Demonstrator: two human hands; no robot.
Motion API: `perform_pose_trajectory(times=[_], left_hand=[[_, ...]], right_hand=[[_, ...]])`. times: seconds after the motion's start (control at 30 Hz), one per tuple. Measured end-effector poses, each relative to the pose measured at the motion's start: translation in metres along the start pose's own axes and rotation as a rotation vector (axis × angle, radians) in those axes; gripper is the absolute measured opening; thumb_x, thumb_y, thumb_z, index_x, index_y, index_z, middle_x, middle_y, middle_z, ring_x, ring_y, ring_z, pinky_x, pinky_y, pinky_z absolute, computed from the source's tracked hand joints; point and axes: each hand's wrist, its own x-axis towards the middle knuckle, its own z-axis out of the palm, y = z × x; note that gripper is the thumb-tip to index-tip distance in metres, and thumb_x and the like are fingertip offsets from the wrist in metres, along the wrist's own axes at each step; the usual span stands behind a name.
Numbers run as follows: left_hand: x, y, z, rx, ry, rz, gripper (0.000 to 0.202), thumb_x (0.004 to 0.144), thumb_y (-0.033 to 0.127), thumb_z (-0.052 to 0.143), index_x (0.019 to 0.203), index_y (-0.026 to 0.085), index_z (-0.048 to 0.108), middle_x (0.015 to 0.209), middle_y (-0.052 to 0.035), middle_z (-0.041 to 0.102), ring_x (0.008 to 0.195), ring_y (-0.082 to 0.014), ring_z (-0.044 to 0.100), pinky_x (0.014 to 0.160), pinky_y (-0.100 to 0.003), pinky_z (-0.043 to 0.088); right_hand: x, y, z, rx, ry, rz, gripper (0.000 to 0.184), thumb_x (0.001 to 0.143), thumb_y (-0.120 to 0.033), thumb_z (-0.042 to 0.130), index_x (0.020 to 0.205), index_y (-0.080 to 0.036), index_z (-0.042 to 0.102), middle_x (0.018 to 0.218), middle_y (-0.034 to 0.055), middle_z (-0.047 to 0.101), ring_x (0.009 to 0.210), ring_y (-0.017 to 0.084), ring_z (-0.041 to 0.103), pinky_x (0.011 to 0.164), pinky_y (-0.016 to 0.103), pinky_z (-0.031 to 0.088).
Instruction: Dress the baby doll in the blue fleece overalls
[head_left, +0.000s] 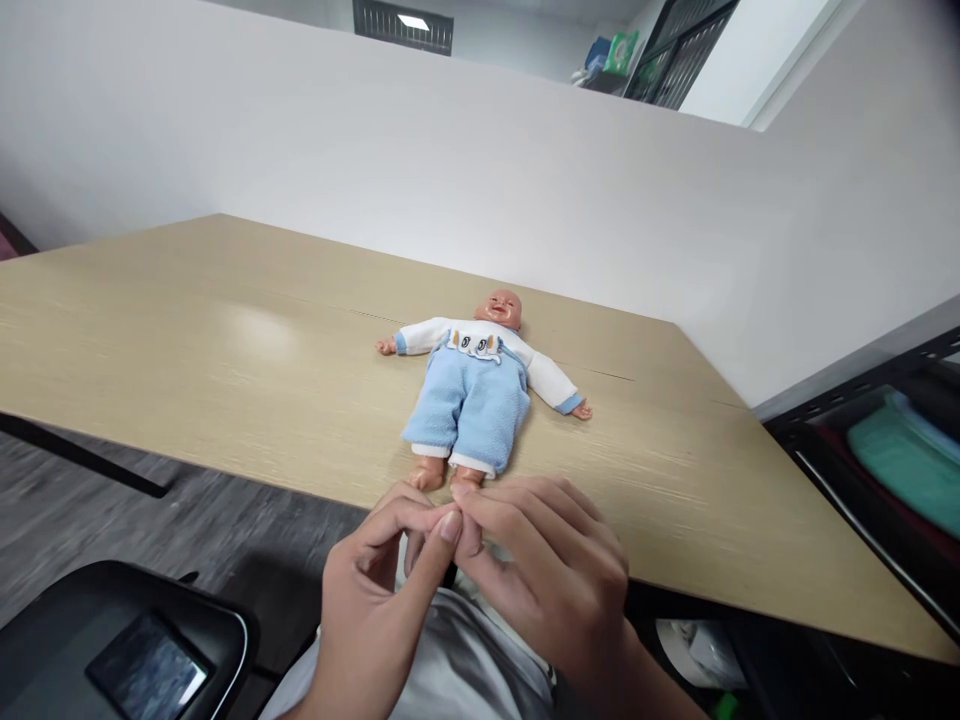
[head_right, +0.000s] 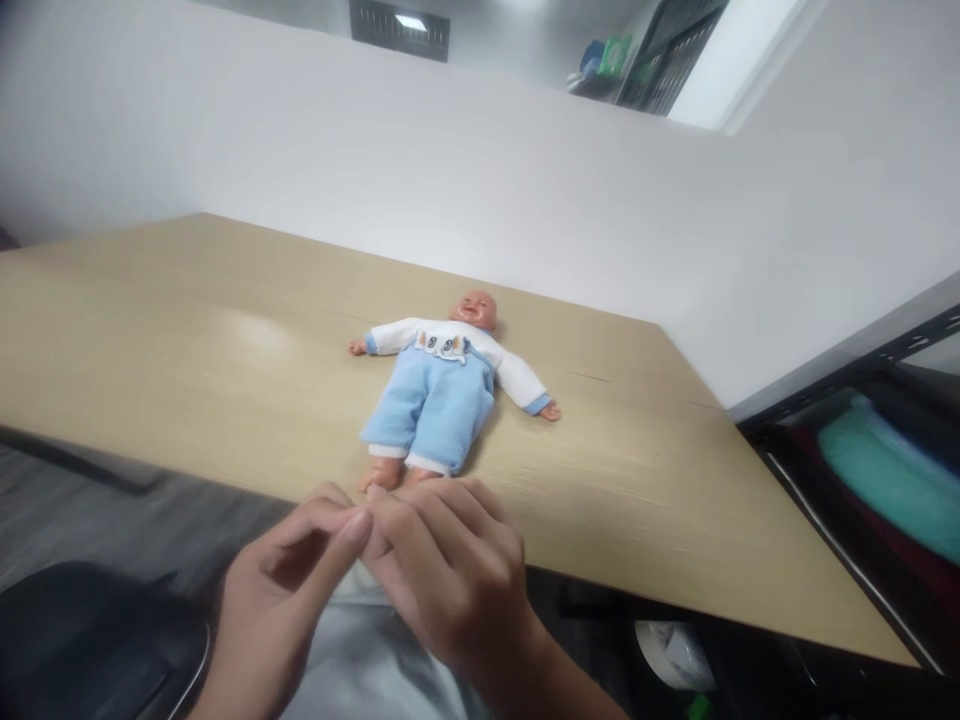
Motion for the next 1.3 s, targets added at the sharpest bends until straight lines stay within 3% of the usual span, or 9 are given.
perform_pose_trajectory(times=[0.2,0.33,0.53,0.83,0.93,1.07,1.17,1.3], left_hand=[[-0.002,-0.005,0.003,-0.108,-0.001,-0.066,0.022,0.094,0.032,0.081,0.076,0.020,0.079,0.078,-0.0035,0.074,0.080,-0.0164,0.068,0.079,-0.022,0.055],[-0.004,-0.010,-0.001,-0.155,-0.024,-0.117,0.026,0.096,0.035,0.080,0.076,0.019,0.077,0.078,-0.0037,0.071,0.081,-0.0166,0.066,0.078,-0.023,0.055],[-0.007,-0.019,-0.007,-0.197,-0.015,-0.165,0.026,0.098,0.038,0.078,0.080,0.019,0.076,0.079,-0.0024,0.066,0.081,-0.0158,0.065,0.078,-0.022,0.056],[-0.007,-0.018,-0.012,-0.196,0.003,0.012,0.012,0.100,0.030,0.076,0.089,0.024,0.078,0.084,-0.0005,0.064,0.080,-0.0114,0.062,0.076,-0.016,0.054],[-0.006,-0.017,-0.012,-0.166,-0.007,0.041,0.004,0.097,0.028,0.079,0.095,0.026,0.077,0.087,0.0001,0.065,0.082,-0.0112,0.064,0.078,-0.015,0.054],[-0.005,-0.015,-0.011,-0.086,-0.008,0.106,0.013,0.092,0.024,0.084,0.102,0.028,0.076,0.095,0.0005,0.067,0.090,-0.0121,0.066,0.082,-0.015,0.054],[-0.002,-0.014,-0.011,-0.039,-0.056,0.154,0.011,0.094,0.022,0.082,0.101,0.028,0.077,0.093,0.0008,0.065,0.090,-0.0119,0.065,0.085,-0.016,0.053],[0.000,-0.014,-0.013,-0.014,-0.154,0.233,0.015,0.095,0.018,0.080,0.104,0.030,0.080,0.092,0.0003,0.064,0.091,-0.0137,0.065,0.086,-0.021,0.055]], right_hand=[[-0.006,-0.010,0.014,0.109,0.158,0.191,0.026,0.088,0.001,0.075,0.103,-0.021,0.076,0.091,0.0017,0.084,0.079,0.017,0.077,0.078,0.031,0.063],[-0.004,-0.017,0.019,0.237,0.254,0.325,0.027,0.088,0.001,0.071,0.100,-0.022,0.078,0.088,0.0005,0.083,0.076,0.015,0.077,0.077,0.028,0.064],[-0.012,-0.021,0.025,0.477,0.211,0.548,0.019,0.093,-0.007,0.072,0.099,-0.023,0.081,0.089,0.0007,0.084,0.078,0.015,0.080,0.078,0.024,0.066],[-0.030,-0.019,0.032,0.837,0.166,0.770,0.012,0.101,-0.025,0.076,0.109,-0.025,0.084,0.093,0.0045,0.087,0.081,0.019,0.083,0.077,0.027,0.069],[-0.027,-0.023,0.034,0.852,0.216,0.768,0.010,0.099,-0.029,0.077,0.105,-0.023,0.084,0.088,0.0051,0.086,0.077,0.019,0.083,0.074,0.026,0.068],[-0.025,-0.028,0.034,0.867,0.244,0.755,0.013,0.098,-0.029,0.078,0.110,-0.025,0.081,0.085,0.0019,0.084,0.074,0.015,0.079,0.071,0.021,0.065],[-0.028,-0.029,0.036,0.942,0.246,0.762,0.018,0.099,-0.028,0.078,0.116,-0.026,0.079,0.087,0.0004,0.080,0.076,0.013,0.076,0.073,0.019,0.063],[-0.035,-0.029,0.041,1.199,0.220,0.895,0.025,0.094,-0.038,0.085,0.117,-0.029,0.076,0.088,-0.0024,0.069,0.078,0.011,0.066,0.076,0.020,0.059]])
